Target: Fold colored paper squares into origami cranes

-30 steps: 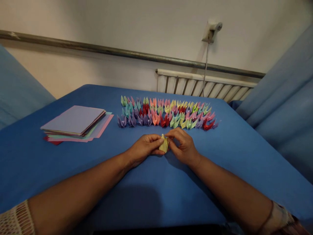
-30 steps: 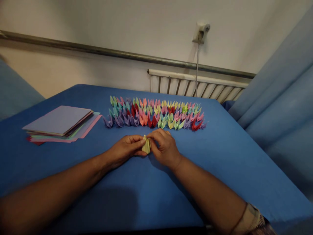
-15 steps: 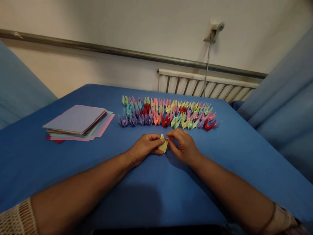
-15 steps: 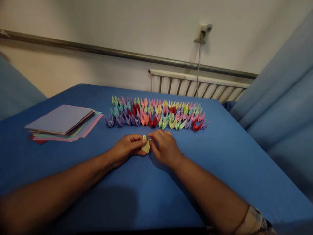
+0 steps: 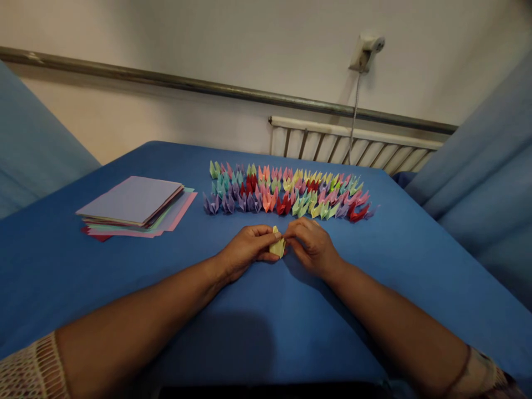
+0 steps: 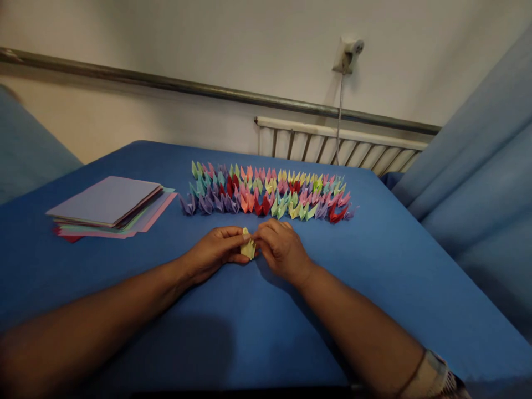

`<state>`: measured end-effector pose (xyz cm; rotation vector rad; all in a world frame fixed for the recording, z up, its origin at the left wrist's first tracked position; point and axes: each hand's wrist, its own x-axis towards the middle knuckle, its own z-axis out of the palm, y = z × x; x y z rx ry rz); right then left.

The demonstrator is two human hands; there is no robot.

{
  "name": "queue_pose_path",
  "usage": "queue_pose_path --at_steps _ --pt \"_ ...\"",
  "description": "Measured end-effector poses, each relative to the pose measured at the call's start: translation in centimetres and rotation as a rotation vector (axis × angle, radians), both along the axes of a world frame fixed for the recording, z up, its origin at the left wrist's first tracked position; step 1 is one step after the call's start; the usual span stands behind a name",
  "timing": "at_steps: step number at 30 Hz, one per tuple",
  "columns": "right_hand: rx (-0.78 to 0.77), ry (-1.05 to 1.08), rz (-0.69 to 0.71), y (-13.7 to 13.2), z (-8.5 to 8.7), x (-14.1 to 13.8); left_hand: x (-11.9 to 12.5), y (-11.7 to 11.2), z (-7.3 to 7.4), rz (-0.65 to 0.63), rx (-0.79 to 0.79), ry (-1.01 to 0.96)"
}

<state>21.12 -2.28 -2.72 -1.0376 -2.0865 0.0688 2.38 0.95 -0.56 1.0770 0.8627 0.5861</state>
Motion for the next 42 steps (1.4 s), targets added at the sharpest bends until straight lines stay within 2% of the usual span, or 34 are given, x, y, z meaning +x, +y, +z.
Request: queue_pose_path --at_steps 6,10,14,23,33,38,42 --pt "0.067 0.086 -0.022 0.01 -0.13 -0.15 -0.04 0.02 0.17 -0.026 0.035 -0.02" --pt "0.112 0.105 -0.092 -0.29 0.19 -0.53 0.05 0.06 0.07 0.009 0.049 -0.031" --pt "0.137 0.049 -0.101 -0.56 0.5 -0.8 0.12 0.01 0.05 0.061 0.029 -0.056" --pt "0.042 0.139 -0.061 -0.49 0.07 -0.78 0.16 0.12 -0.25 0.078 0.011 -0.061" --pt "-0.021 0.25 0.078 -0.39 0.41 -0.56 0.34 -0.39 0.11 0.1 0.009 -0.06" --pt "-0.02 0.274 0.038 -0.41 0.42 -0.69 0.35 -0.23 0.01 0.105 -0.003 -0.075" --pt "0.002 0.184 -0.003 -0.56 0.34 -0.82 0.39 -0.33 -0.07 0.108 0.015 -0.062"
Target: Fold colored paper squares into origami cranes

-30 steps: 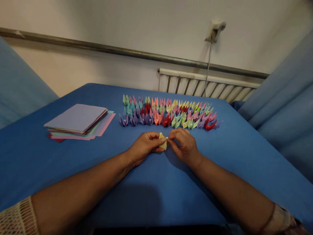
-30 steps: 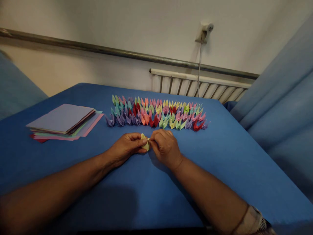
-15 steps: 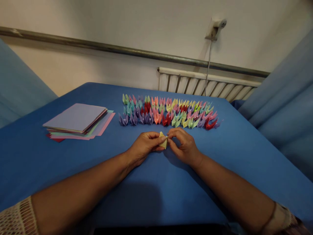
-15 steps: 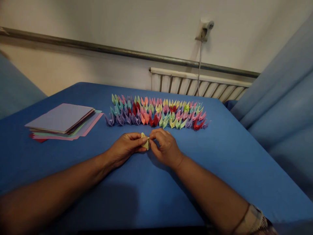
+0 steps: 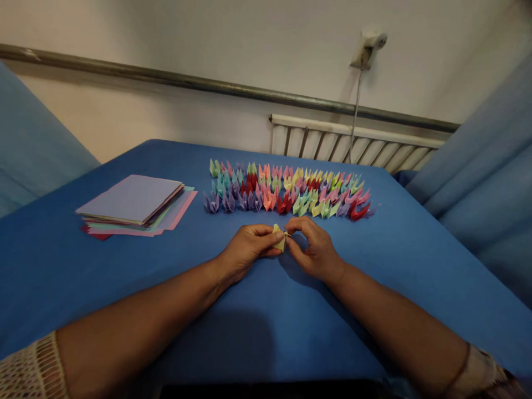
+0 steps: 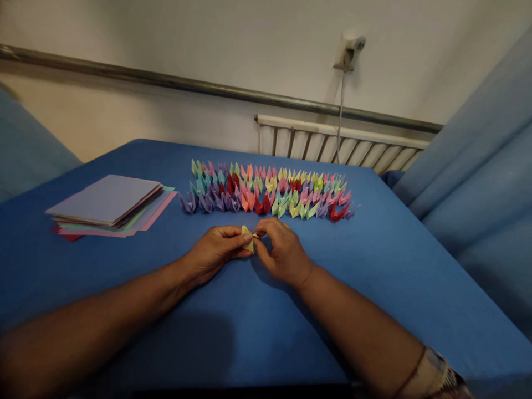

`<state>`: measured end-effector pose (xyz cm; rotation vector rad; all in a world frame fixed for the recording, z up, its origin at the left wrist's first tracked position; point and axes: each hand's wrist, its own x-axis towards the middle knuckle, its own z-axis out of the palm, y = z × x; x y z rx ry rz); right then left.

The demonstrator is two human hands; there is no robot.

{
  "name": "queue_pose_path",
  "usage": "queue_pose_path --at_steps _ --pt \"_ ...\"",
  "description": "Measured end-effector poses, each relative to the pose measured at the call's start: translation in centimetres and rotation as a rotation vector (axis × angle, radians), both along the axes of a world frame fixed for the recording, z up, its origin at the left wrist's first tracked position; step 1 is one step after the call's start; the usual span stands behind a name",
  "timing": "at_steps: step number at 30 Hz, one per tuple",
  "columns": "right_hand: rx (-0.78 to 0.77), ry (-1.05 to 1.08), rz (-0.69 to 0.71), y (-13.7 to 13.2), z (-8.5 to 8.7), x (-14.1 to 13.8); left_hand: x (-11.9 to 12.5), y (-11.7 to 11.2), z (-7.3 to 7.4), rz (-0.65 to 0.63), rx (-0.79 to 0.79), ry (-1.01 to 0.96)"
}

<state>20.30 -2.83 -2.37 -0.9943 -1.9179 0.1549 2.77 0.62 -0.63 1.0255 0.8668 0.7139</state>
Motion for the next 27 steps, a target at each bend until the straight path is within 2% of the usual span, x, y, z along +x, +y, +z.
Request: queue_pose_path --at_steps 6,11,27 --pt "0.066 -0.169 -0.087 -0.15 0.23 -0.03 0.07 -0.1 -0.04 0.013 0.005 0.012" --pt "0.118 -0.187 -0.151 -0.08 0.25 0.04 0.12 -0.02 -0.03 0.029 -0.013 0.007" --pt "-0.012 0.164 -0.06 -0.02 -0.36 -0.72 0.09 0.05 0.15 0.061 -0.01 -0.015"
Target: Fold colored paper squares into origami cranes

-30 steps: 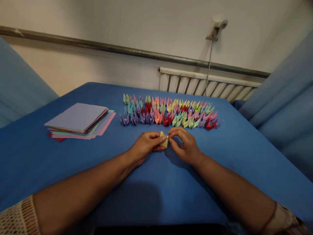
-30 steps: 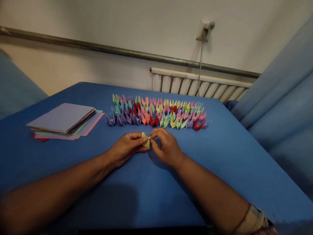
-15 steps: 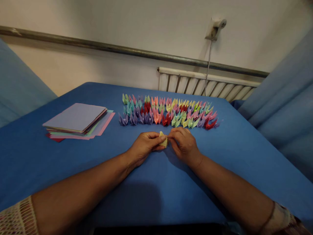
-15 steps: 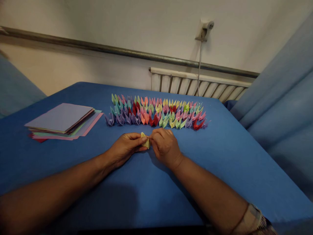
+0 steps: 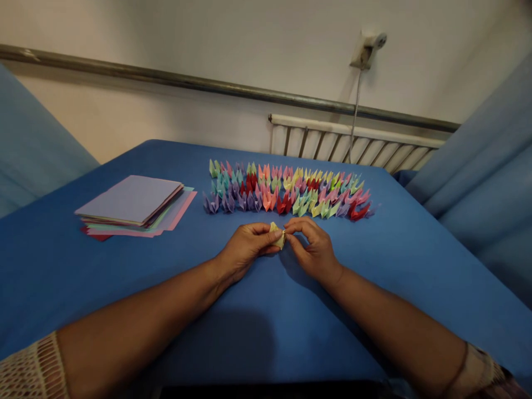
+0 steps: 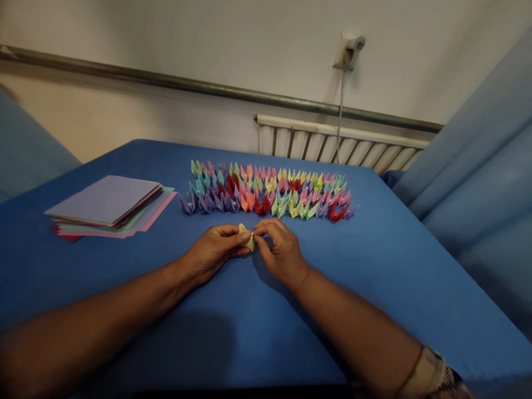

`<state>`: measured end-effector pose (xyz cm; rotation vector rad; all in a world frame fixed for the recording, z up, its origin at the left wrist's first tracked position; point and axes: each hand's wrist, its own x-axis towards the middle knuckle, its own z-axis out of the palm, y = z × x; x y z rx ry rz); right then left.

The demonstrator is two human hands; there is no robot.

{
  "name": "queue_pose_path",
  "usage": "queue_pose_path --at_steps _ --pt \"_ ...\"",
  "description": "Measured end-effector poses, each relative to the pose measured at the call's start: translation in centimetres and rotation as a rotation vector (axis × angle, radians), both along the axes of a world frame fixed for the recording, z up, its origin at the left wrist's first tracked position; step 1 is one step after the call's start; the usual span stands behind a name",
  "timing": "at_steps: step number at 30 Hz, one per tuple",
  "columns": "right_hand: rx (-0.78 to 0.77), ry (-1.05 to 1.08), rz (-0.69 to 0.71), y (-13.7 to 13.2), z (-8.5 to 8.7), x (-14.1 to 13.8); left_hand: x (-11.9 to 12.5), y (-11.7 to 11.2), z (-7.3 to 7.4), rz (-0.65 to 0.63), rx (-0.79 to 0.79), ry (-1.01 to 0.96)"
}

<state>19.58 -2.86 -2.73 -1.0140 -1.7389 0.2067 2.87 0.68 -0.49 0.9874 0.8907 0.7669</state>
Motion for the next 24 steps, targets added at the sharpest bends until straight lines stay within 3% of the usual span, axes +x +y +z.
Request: queue_pose_path --at_steps 16,24 --pt "-0.053 -0.065 0.035 0.2 -0.56 0.24 0.16 -0.25 -0.3 -0.016 0.043 0.02" --pt "-0.095 -0.097 -0.016 -0.19 -0.51 -0.01 0.16 0.1 -0.73 0.004 0.142 0.066"
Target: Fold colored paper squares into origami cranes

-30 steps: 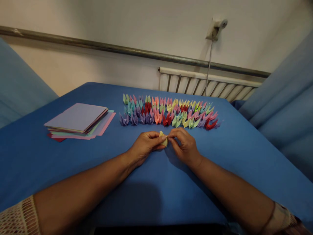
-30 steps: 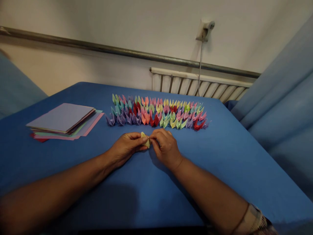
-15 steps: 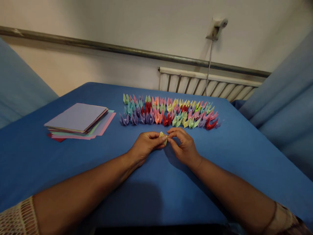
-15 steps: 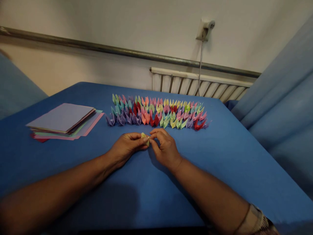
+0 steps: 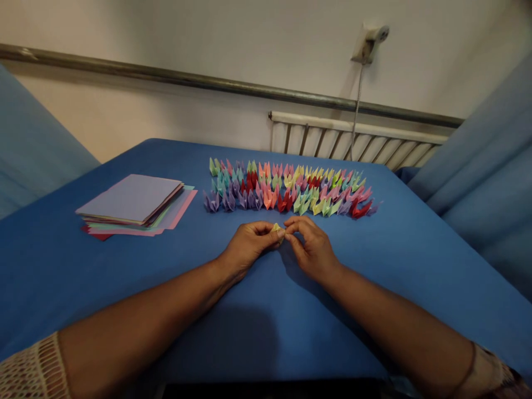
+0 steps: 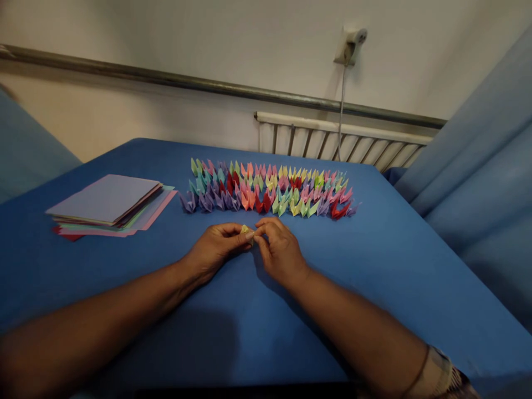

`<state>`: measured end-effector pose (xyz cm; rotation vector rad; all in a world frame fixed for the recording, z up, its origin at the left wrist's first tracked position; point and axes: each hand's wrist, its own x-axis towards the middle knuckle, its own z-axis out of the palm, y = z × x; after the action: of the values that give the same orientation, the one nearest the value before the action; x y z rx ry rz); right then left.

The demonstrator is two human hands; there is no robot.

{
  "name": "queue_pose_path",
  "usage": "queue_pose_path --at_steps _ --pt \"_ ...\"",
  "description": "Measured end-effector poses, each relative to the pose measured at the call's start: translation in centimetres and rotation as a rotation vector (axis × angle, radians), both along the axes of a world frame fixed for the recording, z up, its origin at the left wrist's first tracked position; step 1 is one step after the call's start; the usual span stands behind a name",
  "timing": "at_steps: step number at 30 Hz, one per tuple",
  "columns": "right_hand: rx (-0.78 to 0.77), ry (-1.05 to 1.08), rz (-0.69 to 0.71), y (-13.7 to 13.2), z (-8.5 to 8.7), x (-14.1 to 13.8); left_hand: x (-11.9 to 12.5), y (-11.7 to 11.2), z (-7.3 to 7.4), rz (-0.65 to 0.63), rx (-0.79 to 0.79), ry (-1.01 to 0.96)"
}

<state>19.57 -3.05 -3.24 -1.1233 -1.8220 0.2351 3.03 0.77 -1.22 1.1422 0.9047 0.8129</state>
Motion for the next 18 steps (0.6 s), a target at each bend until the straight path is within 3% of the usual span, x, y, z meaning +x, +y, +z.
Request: queue_pose_path --at_steps 10,18 --pt "-0.091 0.169 -0.052 0.0 -0.6 -1.0 0.2 0.1 -0.1 0.061 -0.006 -0.024" --pt "-0.059 0.238 -0.03 0.0 -0.4 -1.1 0.1 -0.1 0.5 0.056 -0.242 -0.25"
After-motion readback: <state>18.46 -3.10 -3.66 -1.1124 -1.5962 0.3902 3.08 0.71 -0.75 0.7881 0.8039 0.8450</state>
